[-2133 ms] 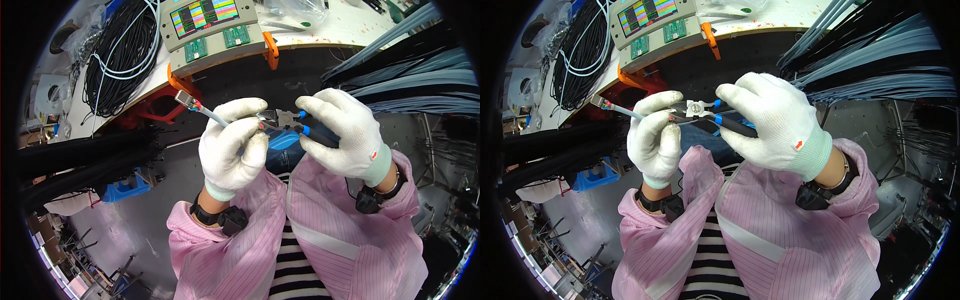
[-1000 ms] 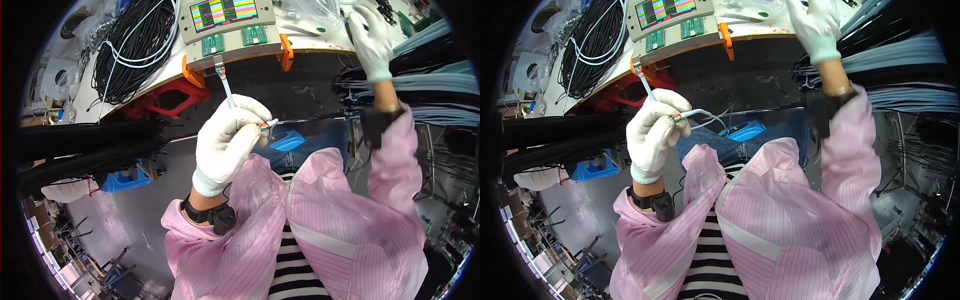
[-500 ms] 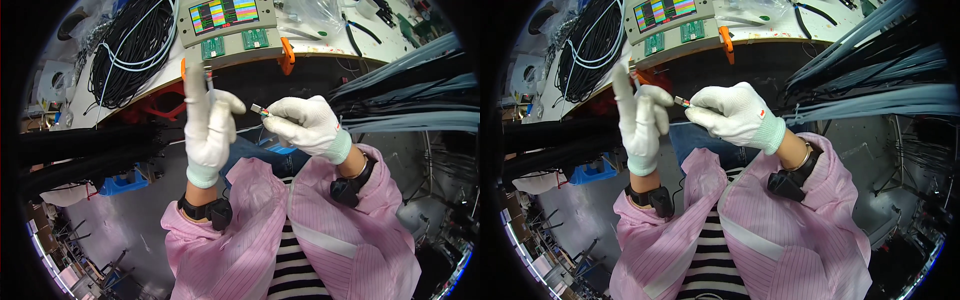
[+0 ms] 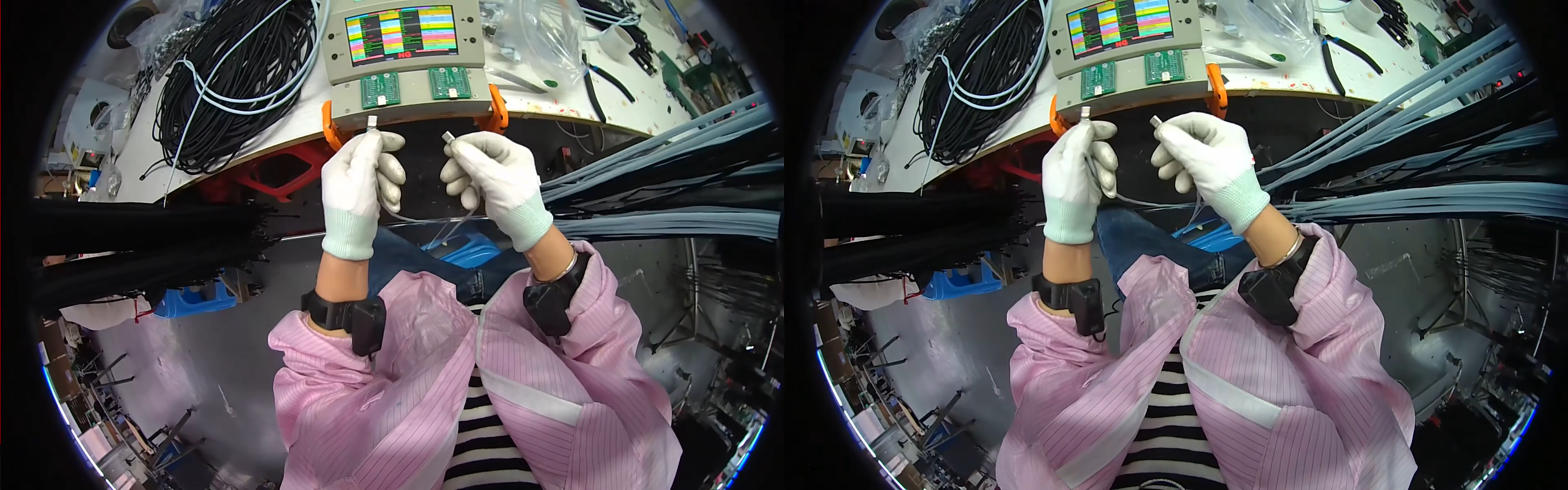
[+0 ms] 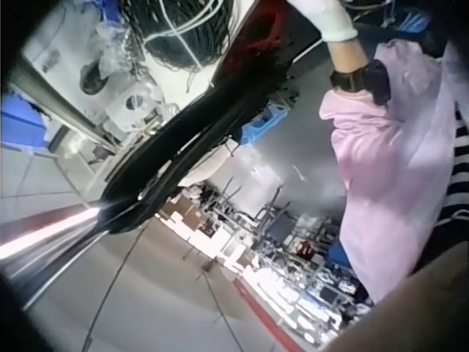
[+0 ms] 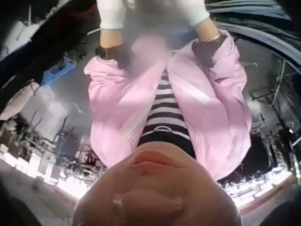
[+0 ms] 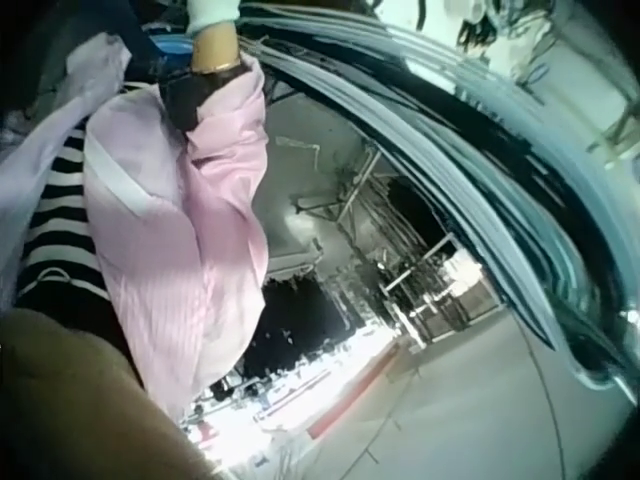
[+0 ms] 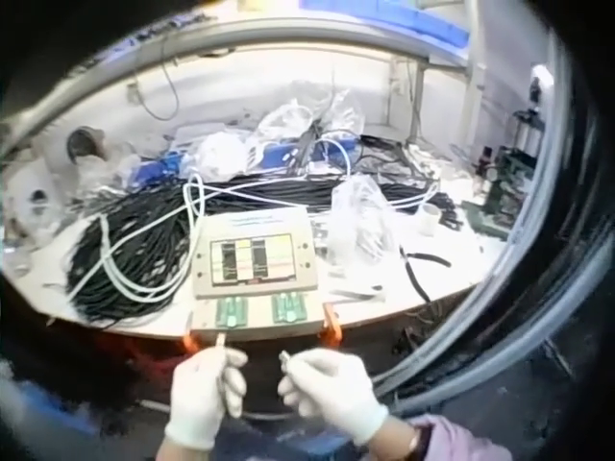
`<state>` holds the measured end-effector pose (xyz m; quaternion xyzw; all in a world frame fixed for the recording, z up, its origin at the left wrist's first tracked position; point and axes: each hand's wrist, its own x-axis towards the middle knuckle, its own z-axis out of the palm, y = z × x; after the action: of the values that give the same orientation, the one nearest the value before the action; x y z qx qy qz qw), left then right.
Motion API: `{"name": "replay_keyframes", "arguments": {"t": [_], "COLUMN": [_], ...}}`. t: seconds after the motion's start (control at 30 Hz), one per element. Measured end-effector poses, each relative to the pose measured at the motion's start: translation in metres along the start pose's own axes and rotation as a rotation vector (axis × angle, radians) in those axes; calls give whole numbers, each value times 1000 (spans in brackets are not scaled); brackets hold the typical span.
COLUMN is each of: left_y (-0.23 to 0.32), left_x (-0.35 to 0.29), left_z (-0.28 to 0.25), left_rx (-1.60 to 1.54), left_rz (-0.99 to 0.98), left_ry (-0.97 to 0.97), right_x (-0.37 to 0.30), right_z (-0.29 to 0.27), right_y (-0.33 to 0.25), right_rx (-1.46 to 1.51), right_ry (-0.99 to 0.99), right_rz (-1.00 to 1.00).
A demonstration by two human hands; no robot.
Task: The person picks up a cable, walks to a testing machine, and plugs both ends into the device. After unplugging the cable, they use pliers to cut the connectors off the ends before returning to the machine to test another cable.
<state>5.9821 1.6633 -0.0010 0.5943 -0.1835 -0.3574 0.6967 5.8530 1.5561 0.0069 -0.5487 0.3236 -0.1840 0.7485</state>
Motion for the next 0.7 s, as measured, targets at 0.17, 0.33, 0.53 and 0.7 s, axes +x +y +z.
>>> {"name": "replay_keyframes", "arguments": {"t": [0.17,0.33,0.53,0.7], "left_y": [-7,-12,-21,-23], "left_x": [14,21,24,25], "left_z": [3,9,14,11], "left_rx": [-125,-287,-408,-368], "left_rz": [-72,-94,-15,7], "left_ry": [-11,-25,-9,-21], "right_x": [13,16,18,17], "right_z": [1,3,3,4], "right_y": [10,15,16,18], "right_rx": [160,238,255,276], "right_ry": [33,37,64,61], "right_rz": [-36,-56,-32,-33]}}
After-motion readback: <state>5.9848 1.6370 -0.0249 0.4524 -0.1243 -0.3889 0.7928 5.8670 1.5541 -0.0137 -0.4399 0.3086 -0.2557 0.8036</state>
